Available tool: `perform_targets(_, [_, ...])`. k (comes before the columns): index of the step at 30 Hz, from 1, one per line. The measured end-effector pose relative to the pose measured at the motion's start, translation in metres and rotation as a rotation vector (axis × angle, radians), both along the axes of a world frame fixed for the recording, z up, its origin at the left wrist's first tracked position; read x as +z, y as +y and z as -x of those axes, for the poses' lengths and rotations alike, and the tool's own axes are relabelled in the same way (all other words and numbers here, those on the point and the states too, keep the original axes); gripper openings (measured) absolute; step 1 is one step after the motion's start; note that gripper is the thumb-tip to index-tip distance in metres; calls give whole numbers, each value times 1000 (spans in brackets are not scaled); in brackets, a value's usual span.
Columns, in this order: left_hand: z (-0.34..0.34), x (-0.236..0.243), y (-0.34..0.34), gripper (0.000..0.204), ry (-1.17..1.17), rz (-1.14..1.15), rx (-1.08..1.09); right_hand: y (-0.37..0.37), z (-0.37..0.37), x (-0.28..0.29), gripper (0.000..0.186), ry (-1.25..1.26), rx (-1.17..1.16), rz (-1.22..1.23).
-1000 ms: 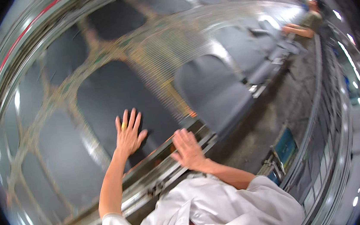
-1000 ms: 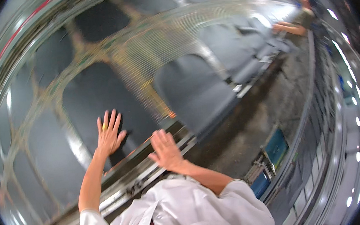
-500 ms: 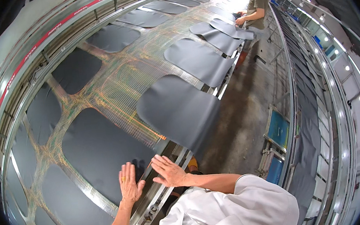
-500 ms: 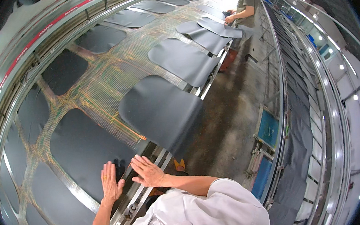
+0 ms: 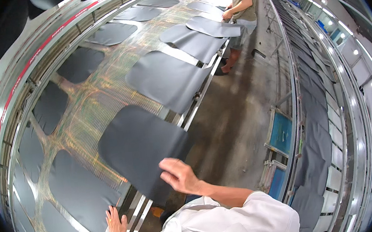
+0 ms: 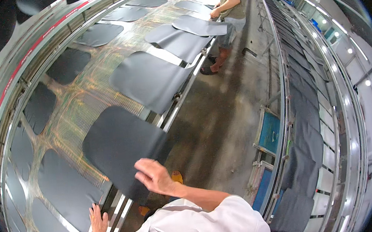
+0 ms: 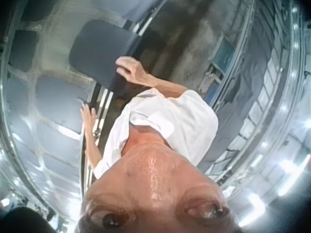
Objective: The person applies black rectangular material patches onto a large curved metallic surface with a grid pattern. They repeatedly pick up a patch, align it with the grid, press it down, and smooth it out with their hands. The process is repeated for multiple patches along the surface.
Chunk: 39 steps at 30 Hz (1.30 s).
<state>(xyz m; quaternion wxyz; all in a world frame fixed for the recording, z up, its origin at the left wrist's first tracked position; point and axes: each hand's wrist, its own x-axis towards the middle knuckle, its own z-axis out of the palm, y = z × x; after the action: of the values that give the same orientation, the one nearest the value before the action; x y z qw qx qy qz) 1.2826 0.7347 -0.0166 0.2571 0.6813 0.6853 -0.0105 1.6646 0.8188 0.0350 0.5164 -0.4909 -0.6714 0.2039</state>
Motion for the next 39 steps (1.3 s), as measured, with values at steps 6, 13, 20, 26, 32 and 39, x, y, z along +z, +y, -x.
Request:
perform_targets(6, [-143, 9, -4, 30, -56, -239, 225, 62, -118, -89, 63, 214, -444, 547])
perform_targets(13, [-171, 2, 9, 31, -136, -352, 349, 78, -121, -117, 70, 781, -189, 841])
perform_targets(20, [-173, 17, 8, 25, -1107, -85, 814, 72, -145, -79, 37, 342, 84, 1094])
perform_targets(26, [-167, 30, 11, 21, -1412, 366, 870, 58, -154, -27, 18, 422, 137, 1104])
perform_targets(32, [-149, 44, 19, 17, -1429, 230, 840, 91, -122, 36, 12, 382, 32, 936])
perform_targets(39, [-141, 135, 78, 22, -1560, -91, 974, 156, -95, 124, 16, 627, 151, 922])
